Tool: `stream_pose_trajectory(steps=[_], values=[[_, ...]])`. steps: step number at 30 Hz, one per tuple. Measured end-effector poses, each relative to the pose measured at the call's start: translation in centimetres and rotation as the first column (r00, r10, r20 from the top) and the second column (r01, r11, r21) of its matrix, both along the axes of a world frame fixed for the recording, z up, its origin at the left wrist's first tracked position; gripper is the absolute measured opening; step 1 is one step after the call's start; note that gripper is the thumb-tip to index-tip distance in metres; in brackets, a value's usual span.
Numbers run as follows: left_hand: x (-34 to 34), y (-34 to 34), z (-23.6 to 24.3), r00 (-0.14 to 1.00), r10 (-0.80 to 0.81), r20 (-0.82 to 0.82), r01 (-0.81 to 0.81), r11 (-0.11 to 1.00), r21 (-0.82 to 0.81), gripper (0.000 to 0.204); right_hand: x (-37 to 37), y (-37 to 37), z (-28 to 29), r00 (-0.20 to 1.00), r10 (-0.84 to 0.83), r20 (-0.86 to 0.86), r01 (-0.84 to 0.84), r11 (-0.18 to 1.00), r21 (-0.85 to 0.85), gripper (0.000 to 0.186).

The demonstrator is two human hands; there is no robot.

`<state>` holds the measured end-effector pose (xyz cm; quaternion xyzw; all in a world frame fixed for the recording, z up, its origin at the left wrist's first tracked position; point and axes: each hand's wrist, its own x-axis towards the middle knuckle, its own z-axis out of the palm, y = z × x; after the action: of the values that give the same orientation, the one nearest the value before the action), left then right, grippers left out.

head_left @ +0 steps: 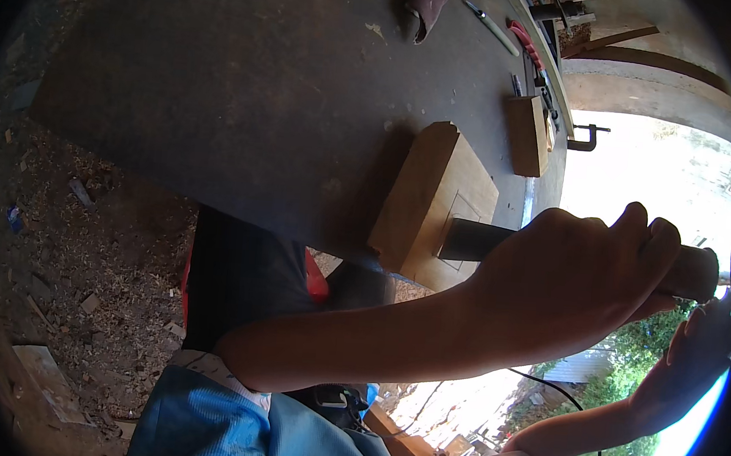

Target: Using a chisel and hammer to cut a rectangular mortise into a wooden block.

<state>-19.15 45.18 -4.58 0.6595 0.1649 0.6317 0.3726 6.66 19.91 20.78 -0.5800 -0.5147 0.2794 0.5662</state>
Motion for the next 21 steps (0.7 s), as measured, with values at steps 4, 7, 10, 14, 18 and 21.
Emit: stream_pose_trajectory(steps=[4, 7, 10, 14, 18, 21], values=[[0.1, -0.1, -0.3, 0.998, -0.007, -0.06, 0.009, 1.0, 0.026, 0.048, -4.3, 3.7, -4.8, 1.0, 0.011, -0.004, -0.011, 1.0, -0.007, 0.06], [-0.8, -0.1, -0.2, 0.999, -0.008, -0.044, 0.009, 1.0, 0.018, 0.049, -1.5, 0.6, -1.1, 0.999, 0.031, 0.012, -0.031, 0.999, -0.033, 0.06], [0.0, -0.1, -0.3, 0.998, -0.035, -0.053, 0.036, 0.999, 0.019, 0.049, -1.9, 2.7, -4.2, 0.999, 0.024, -0.021, -0.025, 0.998, -0.051, 0.06], [0.2, -0.4, -0.8, 0.995, -0.005, -0.095, 0.008, 0.999, 0.041, 0.048, -4.4, 3.4, -6.7, 0.999, 0.034, -0.022, -0.035, 0.998, -0.053, 0.06], [-0.2, -0.3, -0.3, 0.997, 0.002, -0.08, 0.003, 0.998, 0.057, 0.047, -2.0, 2.0, -5.9, 0.999, 0.036, -0.039, -0.039, 0.996, -0.078, 0.06], [-0.1, -0.1, -0.8, 0.992, -0.023, -0.126, 0.033, 0.996, 0.077, 0.047, -5.1, 3.9, -9.5, 0.998, 0.035, -0.052, -0.039, 0.996, -0.074, 0.06]])
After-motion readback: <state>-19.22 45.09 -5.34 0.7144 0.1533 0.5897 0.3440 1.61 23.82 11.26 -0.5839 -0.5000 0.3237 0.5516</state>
